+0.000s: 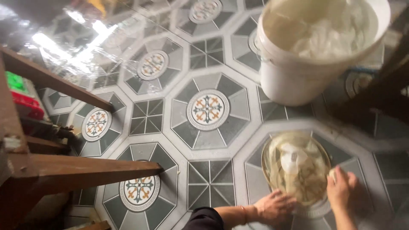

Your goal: A person is scrubbing a circular mesh strainer using a hand brush on a tiled floor.

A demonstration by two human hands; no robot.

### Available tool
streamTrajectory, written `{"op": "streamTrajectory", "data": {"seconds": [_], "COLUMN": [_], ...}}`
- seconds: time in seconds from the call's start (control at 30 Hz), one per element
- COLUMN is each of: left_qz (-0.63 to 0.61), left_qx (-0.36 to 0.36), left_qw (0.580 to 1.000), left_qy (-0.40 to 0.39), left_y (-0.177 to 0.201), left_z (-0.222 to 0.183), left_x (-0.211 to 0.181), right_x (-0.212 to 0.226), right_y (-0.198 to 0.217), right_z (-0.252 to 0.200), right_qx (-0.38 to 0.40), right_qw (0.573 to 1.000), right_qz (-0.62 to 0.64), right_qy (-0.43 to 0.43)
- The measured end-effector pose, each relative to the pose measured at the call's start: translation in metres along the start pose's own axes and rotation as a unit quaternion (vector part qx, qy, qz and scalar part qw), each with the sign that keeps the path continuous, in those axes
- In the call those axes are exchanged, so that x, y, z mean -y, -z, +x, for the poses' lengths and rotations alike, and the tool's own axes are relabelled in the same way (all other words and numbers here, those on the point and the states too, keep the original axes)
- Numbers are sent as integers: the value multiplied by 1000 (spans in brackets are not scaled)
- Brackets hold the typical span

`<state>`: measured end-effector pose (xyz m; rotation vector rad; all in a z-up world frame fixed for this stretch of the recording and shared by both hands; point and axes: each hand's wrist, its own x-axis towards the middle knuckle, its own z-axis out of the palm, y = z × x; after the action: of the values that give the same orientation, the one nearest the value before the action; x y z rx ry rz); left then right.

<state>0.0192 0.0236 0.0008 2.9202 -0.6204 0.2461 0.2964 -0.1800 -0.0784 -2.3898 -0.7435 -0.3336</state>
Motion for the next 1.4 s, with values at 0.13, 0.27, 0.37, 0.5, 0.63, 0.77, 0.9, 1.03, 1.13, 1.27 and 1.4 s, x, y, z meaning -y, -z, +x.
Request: {"op": "streamTrajectory", "data": {"seconds": [0.13,0.27,0.37,0.5,0.63,0.77,0.9,1.03,1.13,1.27,1.4], "left_qz": [-191,-186,-211,-246,-252,-214,-171,-214,-238,-162,-255], "left_qx": [-102,-57,-142,-144,-137,-121,-129,-141,-126,-61,-13], "left_qw": [975,980,967,958,957,969,976,966,962,984,966], "left_qy": [56,48,26,39,38,25,42,32,41,32,50], "left_y": [29,3,30,45,32,18,22,30,24,-16,-46], "left_z": [-18,-28,-21,-18,-20,-21,-18,-17,-20,-28,-28], "left_x": [10,6,14,15,15,15,14,15,15,14,14], "right_x": [76,150,148,130,160,164,161,172,163,149,149], "right_y": [51,69,51,25,71,69,33,51,66,47,-6], "right_z": [-33,-60,-20,2,-43,-52,-6,-6,-48,-58,-3], "right_qx": [22,131,73,44,33,71,28,36,40,98,8], "right_qw": [999,987,988,997,995,981,990,995,995,990,996], "right_qz": [-27,-9,-72,40,54,11,-21,6,64,17,38], "right_qy": [36,98,117,53,83,179,137,94,67,95,80]}}
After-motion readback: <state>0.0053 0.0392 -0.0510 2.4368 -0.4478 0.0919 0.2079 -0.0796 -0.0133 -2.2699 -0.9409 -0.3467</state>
